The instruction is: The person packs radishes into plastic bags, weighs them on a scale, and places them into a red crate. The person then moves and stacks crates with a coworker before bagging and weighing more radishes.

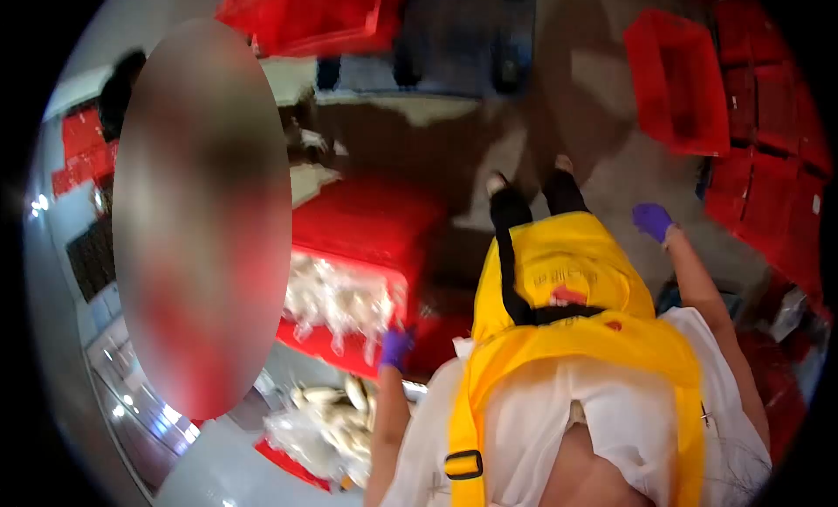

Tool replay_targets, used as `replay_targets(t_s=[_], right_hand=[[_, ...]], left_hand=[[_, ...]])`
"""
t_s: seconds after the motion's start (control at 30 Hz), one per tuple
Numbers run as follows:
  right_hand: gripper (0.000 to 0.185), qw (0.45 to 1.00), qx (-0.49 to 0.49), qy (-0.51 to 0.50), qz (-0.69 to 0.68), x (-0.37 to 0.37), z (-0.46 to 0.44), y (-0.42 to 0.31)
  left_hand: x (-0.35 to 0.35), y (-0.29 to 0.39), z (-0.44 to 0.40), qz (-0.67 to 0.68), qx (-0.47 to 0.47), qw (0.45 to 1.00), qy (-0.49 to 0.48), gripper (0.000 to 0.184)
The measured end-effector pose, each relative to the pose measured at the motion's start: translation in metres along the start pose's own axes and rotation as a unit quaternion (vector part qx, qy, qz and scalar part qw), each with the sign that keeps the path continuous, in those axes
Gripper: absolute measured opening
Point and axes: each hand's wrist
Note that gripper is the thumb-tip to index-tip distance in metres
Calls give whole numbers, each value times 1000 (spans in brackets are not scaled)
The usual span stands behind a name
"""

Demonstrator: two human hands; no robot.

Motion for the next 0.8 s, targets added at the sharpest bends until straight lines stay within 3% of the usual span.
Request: replay_targets(t_s=[0.03, 0.1, 0.17, 0.2, 0.27, 0.37, 0.43, 0.53, 0.6, 0.67, 0.8], right_hand=[[27, 995, -50, -34, 77, 2, -12, 4], [25, 944, -65, -18, 324, 11, -19, -6], [24, 814, -145, 17, 562, 10, -42, 19], [24, 827, -136, 66, 541, 7, -50, 17], [27, 928, -88, 103, 347, 1, -53, 13], [33, 922, -69, 141, 353, -24, -60, -32], [36, 936, -101, 162, 296, -22, -74, -20], [33, 954, -51, 185, 230, -15, -71, -1], [31, 960, -25, 183, 210, -8, -75, 17], [27, 923, -71, 167, 339, 2, -93, 67], [31, 910, -47, 88, 403, 7, -88, 86]], left_hand=[[-9, 3, -6, -52, 26, 998, -16, 29], [-40, 24, -34, -12, 16, 1000, -19, 28], [-87, 69, -71, 35, 19, 999, -4, 28], [-111, 96, -89, 49, 25, 998, 8, 28], [-161, 158, -118, 65, 48, 996, 27, 27], [-227, 264, -146, 87, 101, 989, 59, 27], [-258, 330, -152, 92, 143, 982, 78, 27], [-286, 408, -142, 98, 195, 972, 90, 27], [-293, 435, -136, 103, 215, 967, 94, 27], [-292, 444, -129, 112, 218, 965, 97, 28], [-260, 386, -127, 131, 169, 972, 94, 29]])
Point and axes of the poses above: each hand's wrist, its own z-axis away from the middle knuckle, its own x-axis out of the palm, y = z × x, and after that the axes turned 1 degree about y, right-handed
